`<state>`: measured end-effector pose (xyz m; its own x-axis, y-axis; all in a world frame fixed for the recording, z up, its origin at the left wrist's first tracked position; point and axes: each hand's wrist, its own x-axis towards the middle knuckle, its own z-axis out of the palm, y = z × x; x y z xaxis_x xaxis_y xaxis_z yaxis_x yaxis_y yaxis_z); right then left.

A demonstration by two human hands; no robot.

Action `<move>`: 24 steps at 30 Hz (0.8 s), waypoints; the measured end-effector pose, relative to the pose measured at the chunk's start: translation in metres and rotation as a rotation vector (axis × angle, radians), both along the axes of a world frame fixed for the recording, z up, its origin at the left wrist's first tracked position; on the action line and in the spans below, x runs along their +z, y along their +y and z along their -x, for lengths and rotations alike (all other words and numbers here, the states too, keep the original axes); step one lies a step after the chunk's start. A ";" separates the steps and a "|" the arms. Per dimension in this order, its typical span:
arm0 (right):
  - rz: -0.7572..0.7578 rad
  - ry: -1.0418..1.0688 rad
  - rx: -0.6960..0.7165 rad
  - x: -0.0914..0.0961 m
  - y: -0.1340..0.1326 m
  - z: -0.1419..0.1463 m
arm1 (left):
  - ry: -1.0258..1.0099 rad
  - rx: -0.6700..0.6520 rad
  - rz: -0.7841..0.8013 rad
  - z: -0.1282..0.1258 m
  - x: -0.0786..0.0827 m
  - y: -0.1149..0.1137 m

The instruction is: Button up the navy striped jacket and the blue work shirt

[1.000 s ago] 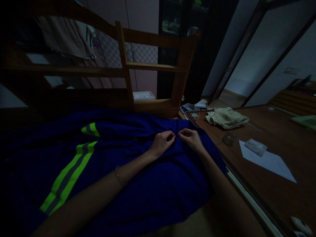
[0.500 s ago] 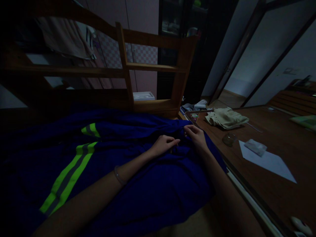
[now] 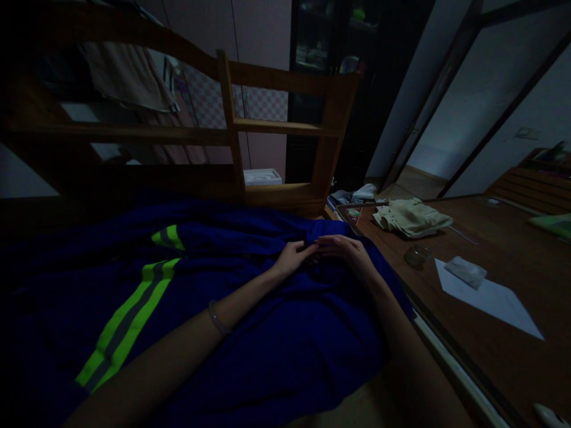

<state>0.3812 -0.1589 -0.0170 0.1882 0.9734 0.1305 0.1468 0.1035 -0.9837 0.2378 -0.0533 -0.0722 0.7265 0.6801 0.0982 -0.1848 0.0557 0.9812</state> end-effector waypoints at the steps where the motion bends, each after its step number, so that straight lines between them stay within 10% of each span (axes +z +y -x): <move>1: -0.068 -0.043 -0.085 0.001 -0.001 -0.002 | -0.020 0.014 0.074 0.000 0.001 0.001; 8: -0.190 -0.544 -0.561 0.000 -0.015 -0.029 | -0.137 0.090 0.330 0.003 0.008 0.006; 13: 0.160 -0.761 -0.244 0.004 -0.023 -0.033 | -0.248 0.159 0.401 0.006 0.013 0.012; 24: 0.097 -0.346 0.082 0.022 0.075 0.021 | -0.445 0.380 0.344 0.038 0.028 0.061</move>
